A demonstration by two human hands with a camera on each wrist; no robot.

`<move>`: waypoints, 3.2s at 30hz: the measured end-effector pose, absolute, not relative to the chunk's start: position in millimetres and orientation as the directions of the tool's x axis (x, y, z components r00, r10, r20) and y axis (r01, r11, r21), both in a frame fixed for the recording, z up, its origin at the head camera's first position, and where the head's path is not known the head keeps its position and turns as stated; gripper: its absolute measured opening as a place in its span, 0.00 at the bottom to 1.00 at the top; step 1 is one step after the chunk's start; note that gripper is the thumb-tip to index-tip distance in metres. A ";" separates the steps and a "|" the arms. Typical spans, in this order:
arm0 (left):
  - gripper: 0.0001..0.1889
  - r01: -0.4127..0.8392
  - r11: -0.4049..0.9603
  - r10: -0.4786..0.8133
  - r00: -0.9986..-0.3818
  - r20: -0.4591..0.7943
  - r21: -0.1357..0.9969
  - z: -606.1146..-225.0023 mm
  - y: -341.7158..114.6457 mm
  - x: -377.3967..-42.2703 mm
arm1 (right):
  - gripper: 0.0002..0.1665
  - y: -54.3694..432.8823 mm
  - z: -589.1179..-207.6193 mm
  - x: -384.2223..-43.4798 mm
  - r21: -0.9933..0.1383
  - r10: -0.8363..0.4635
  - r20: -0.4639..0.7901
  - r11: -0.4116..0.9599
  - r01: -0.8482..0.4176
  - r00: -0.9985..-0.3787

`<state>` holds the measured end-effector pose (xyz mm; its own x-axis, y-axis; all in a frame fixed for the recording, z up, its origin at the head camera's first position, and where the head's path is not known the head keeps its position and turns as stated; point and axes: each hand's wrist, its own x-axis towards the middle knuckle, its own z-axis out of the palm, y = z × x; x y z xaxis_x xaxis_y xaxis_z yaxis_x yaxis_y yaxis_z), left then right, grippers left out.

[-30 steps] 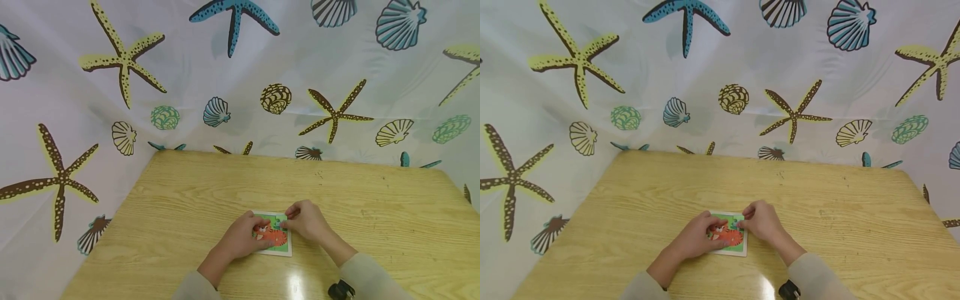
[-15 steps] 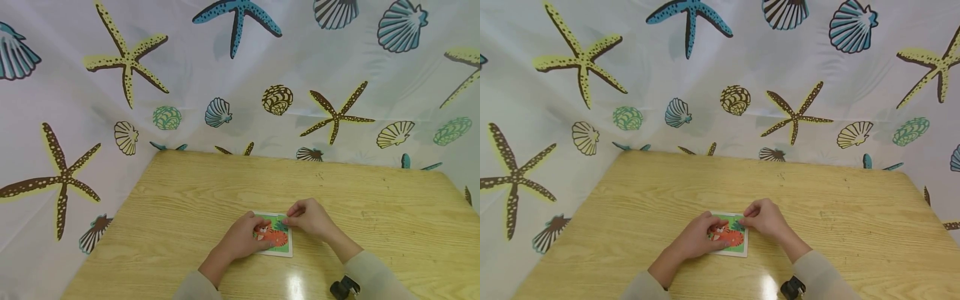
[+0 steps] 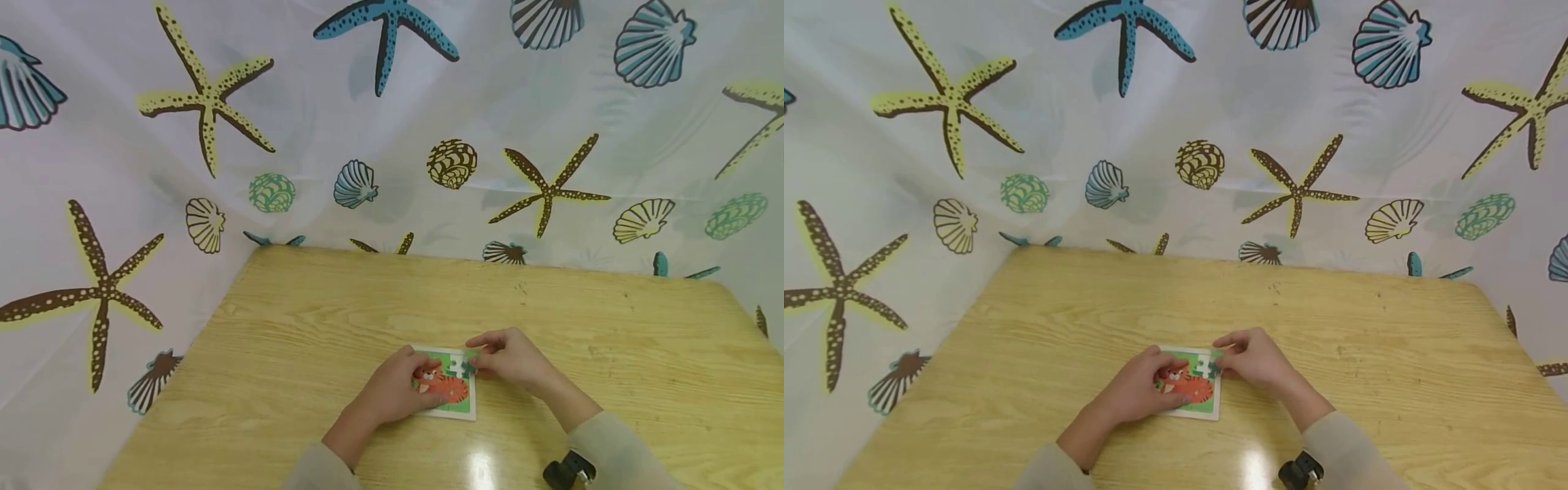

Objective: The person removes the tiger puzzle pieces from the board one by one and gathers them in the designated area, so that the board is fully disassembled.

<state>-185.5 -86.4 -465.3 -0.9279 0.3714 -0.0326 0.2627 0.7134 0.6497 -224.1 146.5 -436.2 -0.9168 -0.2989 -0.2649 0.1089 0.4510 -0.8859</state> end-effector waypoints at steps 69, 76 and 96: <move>0.30 0.244 0.701 0.365 -0.930 -0.044 0.670 -462.9 -87.8 -184.3 | 0.13 166.7 -438.7 -214.3 -0.765 -0.054 -0.215 0.631 0.133 -0.975; 0.28 0.204 0.687 0.352 -0.933 -0.074 0.698 -466.1 -86.3 -178.9 | 0.11 166.6 -441.3 -205.8 -0.726 -0.065 -0.198 0.680 0.102 -0.978; 0.29 0.232 0.675 0.359 -0.933 -0.038 0.701 -462.0 -88.3 -179.5 | 0.14 166.0 -434.2 -209.7 -0.746 -0.086 -0.228 0.656 0.117 -0.970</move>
<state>-179.5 -88.3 -462.0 -0.9325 0.3591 -0.0376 0.2315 0.6746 0.7009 -209.7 166.0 -434.2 -0.9699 -0.0856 -0.2281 0.1175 0.6560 -0.7456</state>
